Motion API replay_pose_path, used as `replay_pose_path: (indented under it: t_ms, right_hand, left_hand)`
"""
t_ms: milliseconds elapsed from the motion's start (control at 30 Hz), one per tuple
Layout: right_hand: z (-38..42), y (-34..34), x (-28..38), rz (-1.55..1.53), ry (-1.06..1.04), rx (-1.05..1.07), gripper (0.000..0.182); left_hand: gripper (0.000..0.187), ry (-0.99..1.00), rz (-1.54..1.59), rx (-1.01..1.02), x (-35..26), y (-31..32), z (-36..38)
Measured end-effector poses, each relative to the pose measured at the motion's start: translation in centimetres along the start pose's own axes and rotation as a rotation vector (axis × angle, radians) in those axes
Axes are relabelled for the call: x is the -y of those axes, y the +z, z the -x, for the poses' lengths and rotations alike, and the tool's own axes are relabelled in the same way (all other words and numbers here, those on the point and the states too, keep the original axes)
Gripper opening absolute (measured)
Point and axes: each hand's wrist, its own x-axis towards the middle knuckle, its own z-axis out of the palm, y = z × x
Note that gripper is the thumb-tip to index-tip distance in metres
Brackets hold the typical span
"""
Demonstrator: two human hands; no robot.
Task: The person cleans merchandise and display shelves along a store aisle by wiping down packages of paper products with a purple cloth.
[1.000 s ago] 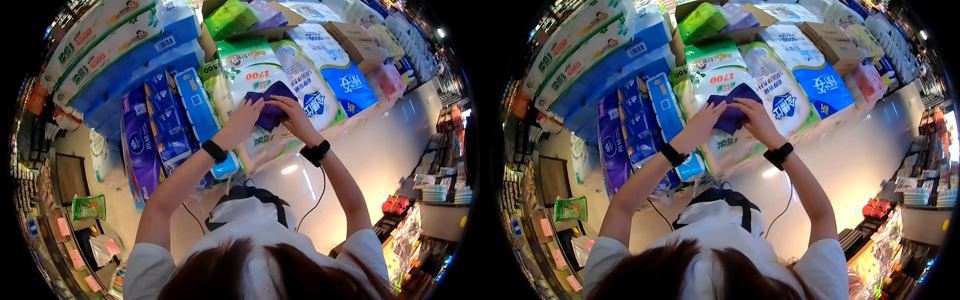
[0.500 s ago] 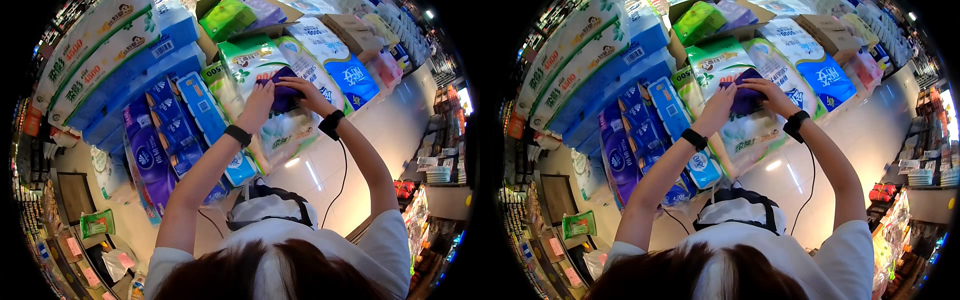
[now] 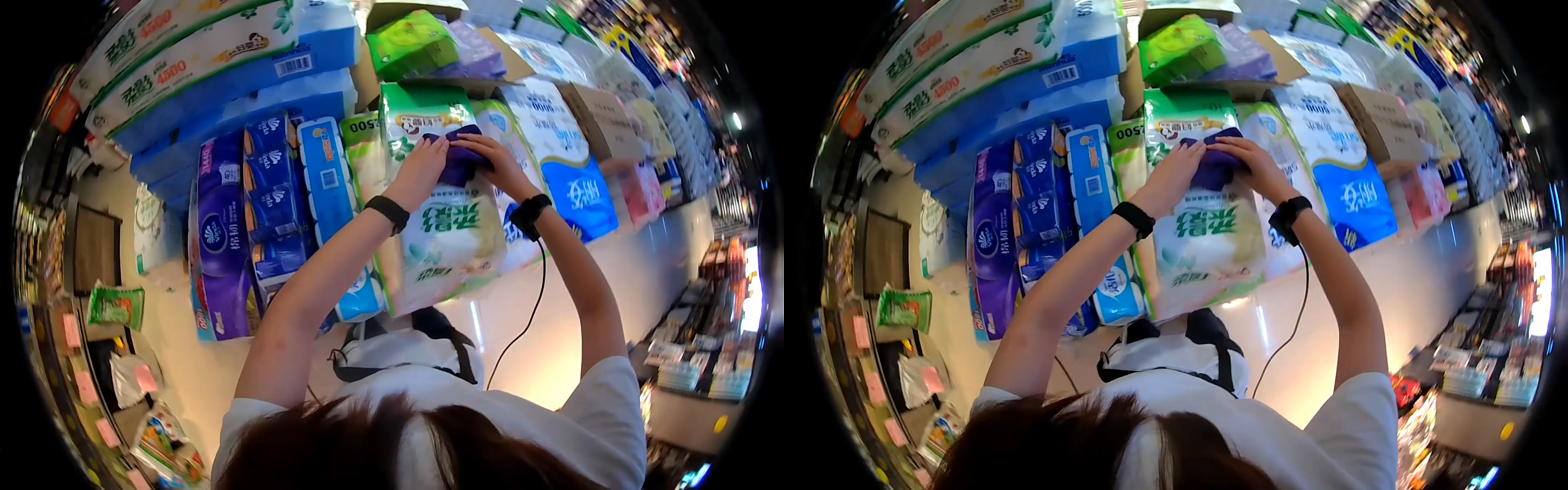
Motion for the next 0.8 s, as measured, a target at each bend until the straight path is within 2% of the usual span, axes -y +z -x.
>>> replay_pose_path:
  t_ms: [100,200,233,367,467,600,700,800]
  right_hand:
    - [-1.8,0.1,-3.3,-0.008,-0.076,0.001,0.066]
    - [-3.4,-0.6,-5.6,0.038,-0.156,0.023,0.065]
    - [-3.8,-0.6,-6.8,0.039,-0.179,0.026,0.065]
    - [-5.7,-0.8,-9.2,0.033,-0.237,-0.039,0.065]
    - [-7.5,-0.4,-10.9,-0.010,-0.223,-0.062,0.065]
    - [-9.4,0.0,-12.6,0.001,-0.204,-0.070,0.066]
    - [-9.6,0.2,-13.0,-0.013,-0.248,-0.091,0.066]
    - [-8.7,0.3,-11.9,-0.027,-0.279,-0.164,0.055]
  left_hand:
    - [0.049,-0.098,0.052,-0.023,0.2,0.1,-1.4]
    - [0.050,-0.224,0.148,0.125,-0.2,-1.5,-3.7]
    - [0.070,-0.200,0.071,0.106,0.9,0.3,-4.1]
    - [0.053,-0.220,-0.001,-0.025,2.1,1.2,-5.4]
    - [0.064,-0.321,0.142,-0.066,3.5,1.7,-7.0]
    - [0.058,-0.411,0.133,-0.047,4.1,1.6,-8.4]
    - [0.062,-0.461,0.155,-0.013,3.3,1.0,-8.3]
    - [0.064,-0.463,0.196,-0.007,3.3,1.1,-7.8]
